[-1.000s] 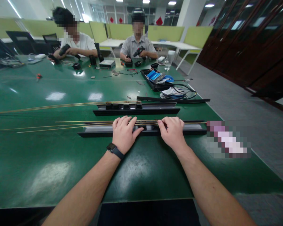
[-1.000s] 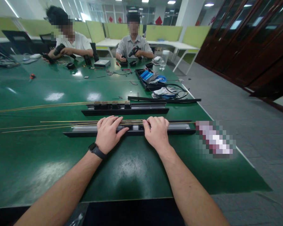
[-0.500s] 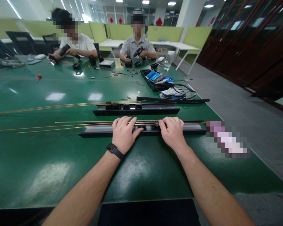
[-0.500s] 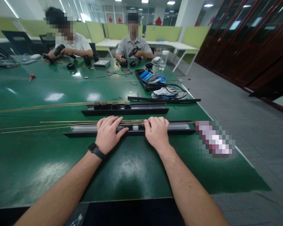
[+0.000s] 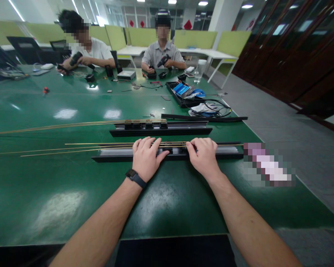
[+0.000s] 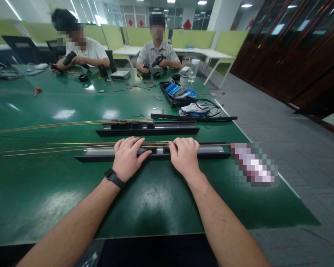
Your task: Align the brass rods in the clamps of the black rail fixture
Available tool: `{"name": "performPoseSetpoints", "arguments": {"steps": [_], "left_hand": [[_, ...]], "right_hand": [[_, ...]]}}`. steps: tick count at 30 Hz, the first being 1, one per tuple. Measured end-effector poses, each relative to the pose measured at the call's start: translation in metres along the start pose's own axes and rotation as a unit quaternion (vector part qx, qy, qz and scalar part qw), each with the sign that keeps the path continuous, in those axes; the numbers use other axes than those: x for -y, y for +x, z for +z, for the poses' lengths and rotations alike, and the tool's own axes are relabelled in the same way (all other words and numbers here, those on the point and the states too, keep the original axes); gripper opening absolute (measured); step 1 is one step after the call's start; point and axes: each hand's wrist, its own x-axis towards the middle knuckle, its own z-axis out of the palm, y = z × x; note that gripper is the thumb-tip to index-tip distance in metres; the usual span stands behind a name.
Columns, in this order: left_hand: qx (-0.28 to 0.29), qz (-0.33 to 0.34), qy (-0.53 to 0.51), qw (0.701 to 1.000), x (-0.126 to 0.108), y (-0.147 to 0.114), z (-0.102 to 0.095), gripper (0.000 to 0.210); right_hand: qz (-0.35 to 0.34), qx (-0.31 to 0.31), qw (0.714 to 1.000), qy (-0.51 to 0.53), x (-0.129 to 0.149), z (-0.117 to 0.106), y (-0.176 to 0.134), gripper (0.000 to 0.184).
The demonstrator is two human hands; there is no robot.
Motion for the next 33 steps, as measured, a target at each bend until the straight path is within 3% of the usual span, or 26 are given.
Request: {"name": "performPoseSetpoints", "arguments": {"steps": [33], "left_hand": [[0.002,-0.004,-0.006,1.000,-0.0001,0.0001,0.0003,0.047]], "right_hand": [[0.002,0.010,1.000,0.004,-0.0002,0.0000,0.0007,0.029]]}}
